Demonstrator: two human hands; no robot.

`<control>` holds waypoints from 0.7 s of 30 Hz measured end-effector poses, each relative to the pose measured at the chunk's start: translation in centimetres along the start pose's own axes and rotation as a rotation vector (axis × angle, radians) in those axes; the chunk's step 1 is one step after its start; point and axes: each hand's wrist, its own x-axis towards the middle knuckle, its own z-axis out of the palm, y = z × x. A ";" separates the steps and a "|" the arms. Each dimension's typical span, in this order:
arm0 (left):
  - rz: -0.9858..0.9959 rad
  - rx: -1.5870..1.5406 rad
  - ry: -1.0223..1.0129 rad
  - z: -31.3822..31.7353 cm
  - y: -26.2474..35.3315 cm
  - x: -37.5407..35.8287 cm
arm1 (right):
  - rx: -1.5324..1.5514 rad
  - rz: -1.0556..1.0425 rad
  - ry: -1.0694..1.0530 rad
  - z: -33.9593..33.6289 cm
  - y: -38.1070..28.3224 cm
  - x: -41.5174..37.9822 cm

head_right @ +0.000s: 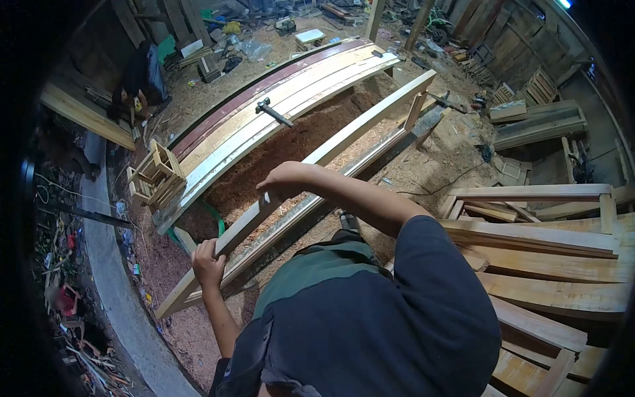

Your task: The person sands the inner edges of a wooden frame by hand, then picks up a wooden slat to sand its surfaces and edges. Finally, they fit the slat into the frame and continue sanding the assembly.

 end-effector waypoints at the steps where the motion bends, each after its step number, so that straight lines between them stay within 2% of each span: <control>1: -0.018 0.000 -0.026 -0.2 0.1 0.1 | 0.020 0.019 0.040 0.4 1.1 -0.5; 2: -0.038 0.000 -0.051 -0.3 0.1 0.1 | 0.040 0.037 0.079 0.7 2.4 -1.2; 3: -0.009 -0.008 -0.026 -0.3 0.2 0.3 | 0.019 -0.097 0.226 0.4 3.9 -3.0; 4: -0.011 -0.007 -0.027 -0.4 0.1 0.3 | -0.062 -0.003 0.158 -0.6 4.4 -4.1; 8: -0.053 -0.004 -0.060 -0.3 0.0 0.7 | -0.122 0.246 0.213 -2.1 10.3 -10.2; 9: -0.074 -0.007 -0.066 -0.3 0.1 0.6 | -0.245 0.339 0.212 -2.6 11.1 -12.0; 12: -0.122 -0.052 -0.114 -0.6 0.4 0.7 | -0.288 0.558 0.239 -4.9 11.5 -15.8; 15: -0.128 -0.080 -0.142 -0.4 -0.3 0.9 | -0.299 0.674 0.265 -6.1 14.4 -19.5; 18: -0.154 -0.098 -0.133 -0.4 0.4 1.2 | -0.268 0.717 0.381 -6.6 16.5 -22.5; 21: -0.220 -0.083 -0.188 -1.1 1.5 2.3 | -0.221 0.689 0.357 -6.7 17.9 -24.7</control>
